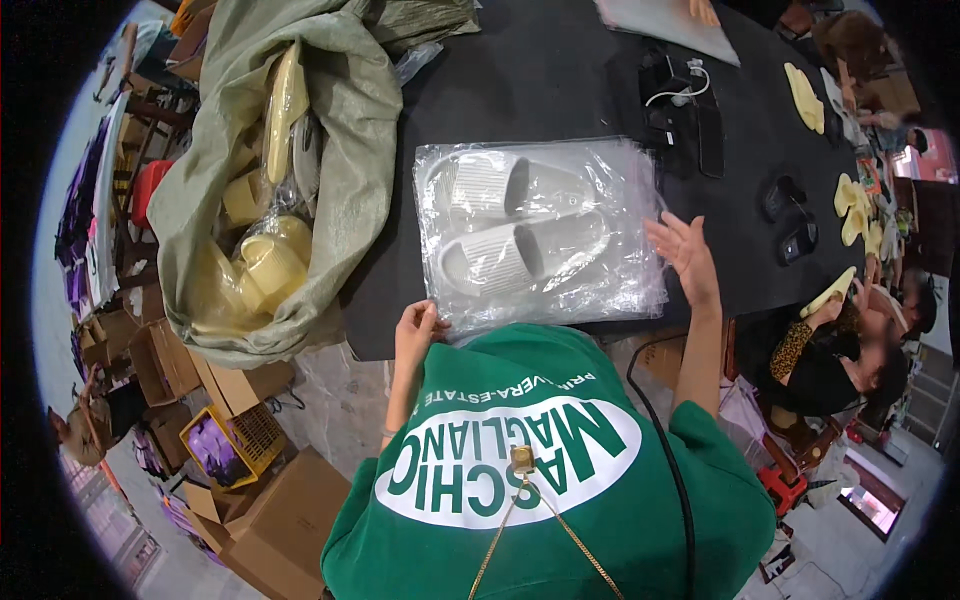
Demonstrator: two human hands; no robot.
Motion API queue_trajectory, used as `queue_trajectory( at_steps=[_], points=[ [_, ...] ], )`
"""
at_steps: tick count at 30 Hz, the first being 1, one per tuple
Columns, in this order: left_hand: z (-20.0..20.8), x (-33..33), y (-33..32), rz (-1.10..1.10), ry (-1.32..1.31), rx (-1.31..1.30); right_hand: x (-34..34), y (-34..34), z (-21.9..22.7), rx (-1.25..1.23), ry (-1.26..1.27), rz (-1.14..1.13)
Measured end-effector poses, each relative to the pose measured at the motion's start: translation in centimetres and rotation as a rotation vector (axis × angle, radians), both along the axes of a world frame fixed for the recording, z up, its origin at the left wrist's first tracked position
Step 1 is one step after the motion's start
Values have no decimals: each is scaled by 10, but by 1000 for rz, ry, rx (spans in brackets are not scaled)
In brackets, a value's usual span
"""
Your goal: The person packs pairs of yellow, white, and black plastic slippers into clear plastic bags. They retrieve slippers from a large green sack, place them into bags, and seal them on a table. The person works alongside others in a busy room filled with boxes and packing materials.
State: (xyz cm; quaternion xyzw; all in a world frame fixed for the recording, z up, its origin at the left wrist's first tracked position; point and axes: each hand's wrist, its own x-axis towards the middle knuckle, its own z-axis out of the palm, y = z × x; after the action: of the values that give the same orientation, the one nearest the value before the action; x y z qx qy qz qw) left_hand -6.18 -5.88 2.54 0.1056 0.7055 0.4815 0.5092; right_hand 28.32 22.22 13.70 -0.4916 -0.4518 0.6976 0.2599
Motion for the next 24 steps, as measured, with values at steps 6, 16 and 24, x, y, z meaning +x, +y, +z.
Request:
queue_trajectory(
  at_steps=[6, 16, 24],
  points=[
    [-2, -10, 2, -125, 216, -110, 14, -32, -12, 74, -170, 80],
    [-16, -8, -4, -189, 299, -2, 5, -45, -28, 306, -336, -271],
    [3, 8, 8, -255, 710, -85, 10, -66, -33, 370, -277, -214]
  ],
)
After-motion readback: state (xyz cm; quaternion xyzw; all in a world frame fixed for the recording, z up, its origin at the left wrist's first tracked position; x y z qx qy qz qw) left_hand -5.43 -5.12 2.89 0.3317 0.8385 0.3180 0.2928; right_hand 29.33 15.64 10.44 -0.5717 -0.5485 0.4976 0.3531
